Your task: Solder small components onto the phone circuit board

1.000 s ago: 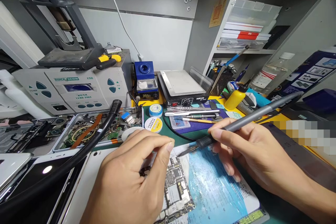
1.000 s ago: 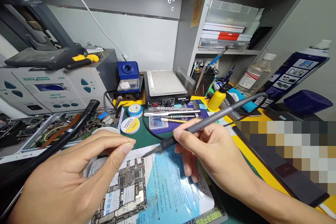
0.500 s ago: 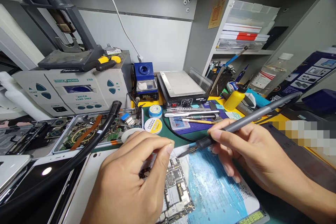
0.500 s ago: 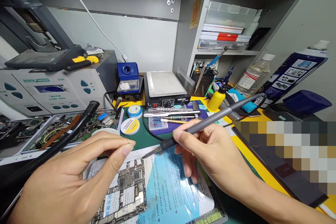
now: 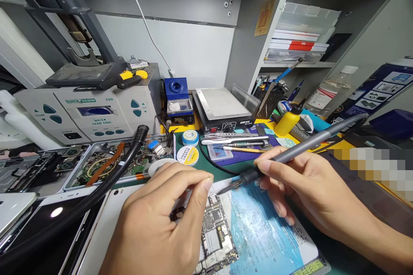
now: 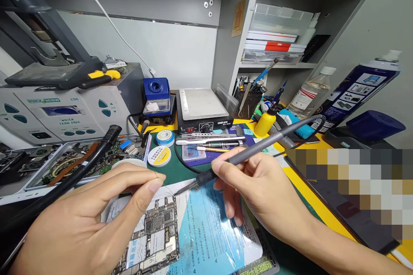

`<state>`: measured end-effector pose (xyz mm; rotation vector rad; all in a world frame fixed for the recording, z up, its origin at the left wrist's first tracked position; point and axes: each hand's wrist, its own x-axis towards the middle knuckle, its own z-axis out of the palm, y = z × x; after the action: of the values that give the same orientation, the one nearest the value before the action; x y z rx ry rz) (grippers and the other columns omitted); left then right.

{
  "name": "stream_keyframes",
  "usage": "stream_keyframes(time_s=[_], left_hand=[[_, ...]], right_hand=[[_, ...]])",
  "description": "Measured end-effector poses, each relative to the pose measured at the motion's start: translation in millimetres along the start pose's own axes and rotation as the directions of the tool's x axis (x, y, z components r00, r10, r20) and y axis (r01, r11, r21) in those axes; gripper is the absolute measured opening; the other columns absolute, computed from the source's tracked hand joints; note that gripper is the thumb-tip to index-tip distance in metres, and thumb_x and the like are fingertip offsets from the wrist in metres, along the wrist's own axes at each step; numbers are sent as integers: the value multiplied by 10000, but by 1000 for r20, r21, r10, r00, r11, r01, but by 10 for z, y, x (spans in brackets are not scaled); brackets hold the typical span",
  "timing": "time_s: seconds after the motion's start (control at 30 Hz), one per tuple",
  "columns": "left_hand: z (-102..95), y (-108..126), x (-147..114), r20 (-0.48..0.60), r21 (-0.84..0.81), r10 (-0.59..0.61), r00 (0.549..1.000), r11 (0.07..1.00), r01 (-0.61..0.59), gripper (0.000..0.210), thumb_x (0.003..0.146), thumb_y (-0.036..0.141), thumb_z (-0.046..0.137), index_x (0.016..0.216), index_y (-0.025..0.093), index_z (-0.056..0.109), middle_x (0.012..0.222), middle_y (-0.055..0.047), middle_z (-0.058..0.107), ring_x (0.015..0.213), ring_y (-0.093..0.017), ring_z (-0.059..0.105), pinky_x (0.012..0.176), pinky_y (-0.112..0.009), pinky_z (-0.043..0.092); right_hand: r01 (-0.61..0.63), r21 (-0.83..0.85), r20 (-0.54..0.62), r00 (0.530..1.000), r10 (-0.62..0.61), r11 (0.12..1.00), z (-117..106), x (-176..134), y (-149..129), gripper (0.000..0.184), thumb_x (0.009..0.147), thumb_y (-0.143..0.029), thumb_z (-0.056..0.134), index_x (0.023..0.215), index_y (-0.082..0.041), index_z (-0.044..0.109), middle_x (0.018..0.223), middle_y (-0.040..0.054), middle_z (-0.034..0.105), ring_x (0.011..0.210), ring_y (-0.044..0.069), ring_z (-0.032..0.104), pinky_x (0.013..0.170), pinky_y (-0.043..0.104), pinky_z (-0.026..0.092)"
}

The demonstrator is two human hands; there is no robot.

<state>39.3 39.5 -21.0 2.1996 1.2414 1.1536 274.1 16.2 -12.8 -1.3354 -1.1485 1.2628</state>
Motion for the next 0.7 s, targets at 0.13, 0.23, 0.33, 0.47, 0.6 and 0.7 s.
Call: stream_keyframes(time_s=[0.13, 0.23, 0.33, 0.47, 0.6, 0.7], left_hand=[[0, 15, 19, -4, 3, 10, 1000, 1000, -10, 69, 906, 261, 622, 883, 307, 668, 884, 87, 692, 822, -81, 655, 733, -147, 480], [8, 21, 26, -4, 6, 5, 1000, 1000, -5, 63, 905, 264, 624, 893, 308, 666, 887, 88, 695, 820, -83, 658, 724, -151, 481], [7, 20, 15, -9, 5, -6, 1000, 1000, 6, 60, 904, 282, 624, 874, 302, 671, 887, 76, 689, 829, -95, 661, 729, -165, 488], [-3, 24, 2, -10, 8, -8, 1000, 1000, 8, 69, 905, 282, 618, 870, 292, 676, 888, 65, 694, 820, -108, 661, 716, -178, 495], [-8, 40, 2, 2, 10, -21, 1000, 1000, 21, 78, 909, 278, 610, 868, 288, 675, 891, 54, 695, 815, -119, 660, 711, -189, 498], [-13, 45, -7, -11, 3, -23, 1000, 1000, 23, 72, 904, 270, 617, 866, 291, 674, 876, 55, 693, 801, -117, 659, 702, -192, 497]], right_hand=[[-7, 2, -1, 1000, 7, 1000, -2, 15, 13, 69, 863, -289, 681, 846, -222, 674, 553, -37, 638, 321, 130, 555, 280, 185, 425], [-12, 15, -5, 1000, 12, 1000, -4, 28, 24, 76, 851, -297, 695, 842, -224, 679, 565, -35, 644, 323, 129, 559, 275, 181, 428], [-7, 40, -1, 1000, 7, 999, 7, 27, 1, 100, 820, -304, 729, 824, -217, 679, 603, -27, 662, 330, 129, 573, 271, 179, 435], [-52, 31, -13, 999, 52, 998, 58, 6, -104, 133, 803, -287, 752, 800, -191, 660, 584, -20, 647, 344, 120, 564, 296, 176, 437], [-60, 20, -39, 997, 61, 998, 86, -3, -136, 134, 813, -276, 744, 787, -188, 647, 555, -30, 630, 336, 109, 543, 297, 170, 425], [-29, 23, -26, 999, 30, 999, 71, 0, -98, 107, 840, -290, 716, 823, -201, 658, 588, -31, 639, 349, 110, 556, 296, 165, 432]])
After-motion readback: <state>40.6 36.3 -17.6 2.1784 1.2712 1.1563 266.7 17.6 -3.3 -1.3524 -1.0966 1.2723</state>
